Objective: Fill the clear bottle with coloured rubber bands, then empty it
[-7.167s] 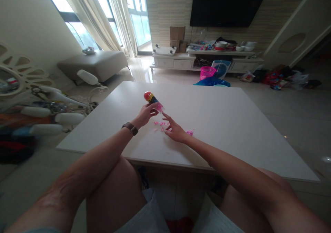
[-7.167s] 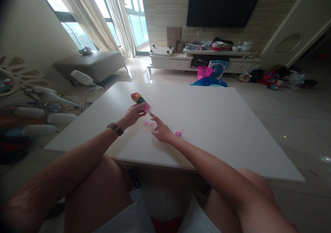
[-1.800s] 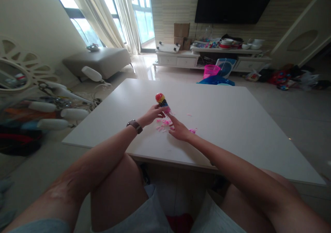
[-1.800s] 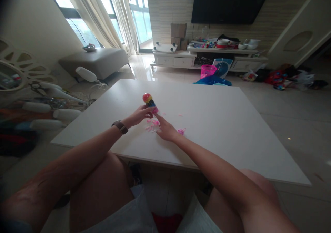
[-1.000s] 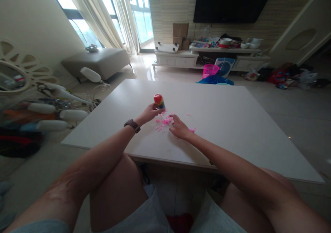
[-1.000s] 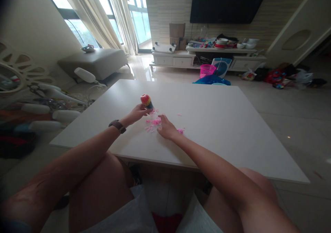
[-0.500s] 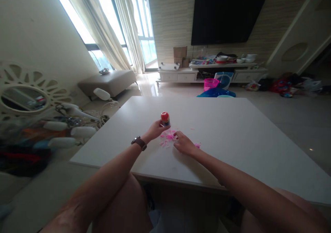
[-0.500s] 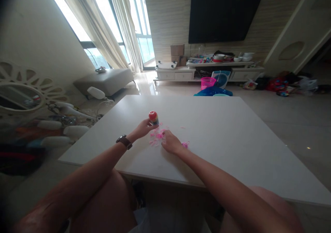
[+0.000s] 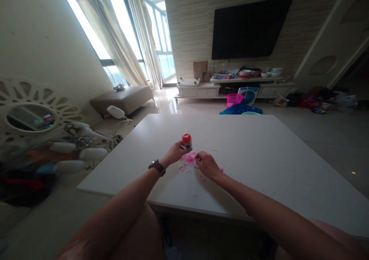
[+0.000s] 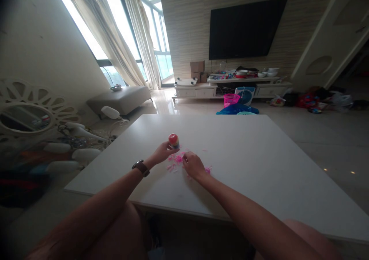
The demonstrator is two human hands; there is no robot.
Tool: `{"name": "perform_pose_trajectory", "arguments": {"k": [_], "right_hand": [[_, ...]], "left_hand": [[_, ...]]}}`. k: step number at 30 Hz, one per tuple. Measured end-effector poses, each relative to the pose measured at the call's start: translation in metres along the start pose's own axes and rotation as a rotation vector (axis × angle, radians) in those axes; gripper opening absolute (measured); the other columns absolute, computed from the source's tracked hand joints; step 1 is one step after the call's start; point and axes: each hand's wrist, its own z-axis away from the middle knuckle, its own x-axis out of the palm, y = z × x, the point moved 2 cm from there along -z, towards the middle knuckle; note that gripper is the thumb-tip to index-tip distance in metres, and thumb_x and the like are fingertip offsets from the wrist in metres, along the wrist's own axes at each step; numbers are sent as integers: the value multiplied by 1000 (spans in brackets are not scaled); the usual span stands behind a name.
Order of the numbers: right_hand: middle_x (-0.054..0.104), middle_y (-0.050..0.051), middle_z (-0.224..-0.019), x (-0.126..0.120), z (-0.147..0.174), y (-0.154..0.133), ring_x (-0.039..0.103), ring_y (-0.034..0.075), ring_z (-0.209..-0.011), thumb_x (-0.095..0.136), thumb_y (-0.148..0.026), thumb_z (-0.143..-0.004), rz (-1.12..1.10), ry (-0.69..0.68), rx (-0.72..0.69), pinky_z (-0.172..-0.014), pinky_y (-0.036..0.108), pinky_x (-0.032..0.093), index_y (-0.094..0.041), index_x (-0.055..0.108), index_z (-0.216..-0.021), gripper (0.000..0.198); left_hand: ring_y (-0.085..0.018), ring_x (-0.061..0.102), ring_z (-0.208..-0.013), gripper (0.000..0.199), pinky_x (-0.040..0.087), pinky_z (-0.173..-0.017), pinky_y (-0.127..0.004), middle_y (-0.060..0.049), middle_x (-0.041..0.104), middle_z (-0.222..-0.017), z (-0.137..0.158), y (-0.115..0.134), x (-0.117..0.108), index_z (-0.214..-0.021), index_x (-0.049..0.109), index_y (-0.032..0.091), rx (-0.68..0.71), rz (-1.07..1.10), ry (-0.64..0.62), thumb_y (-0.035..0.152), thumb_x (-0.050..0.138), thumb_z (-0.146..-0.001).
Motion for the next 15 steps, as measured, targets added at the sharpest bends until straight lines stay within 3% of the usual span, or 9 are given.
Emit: {"name": "perform_pose_trajectory", "arguments": {"k": [3,7,15], "right_hand": [[69,5,-82,-3,-1,-1,61,17,-76,57,-15,-88,30,0,19,-73,27,40,-18,69,-76,17],[72,5,-80,-3,0,1,63,18,-76,61,-15,-84,21,-29,48,-72,27,40,-20,69,-74,13],[72,4,-87,0,2,5,65,18,-78,65,-19,-85,0,-33,97,-72,27,42,-20,65,-92,7]], "left_hand": [[-24,66,-78,44,49,-73,-35,-7,74,-84,-1,-2,3,-93,73,17,-15,34,-43,54,76,-71],[-24,65,-79,45,48,-74,-35,-7,74,-87,-3,-2,0,-93,73,16,9,58,-8,57,72,-75],[-22,64,-77,41,48,-73,-33,-4,73,-82,-7,0,1,-91,74,15,21,90,46,53,75,-74]]}}
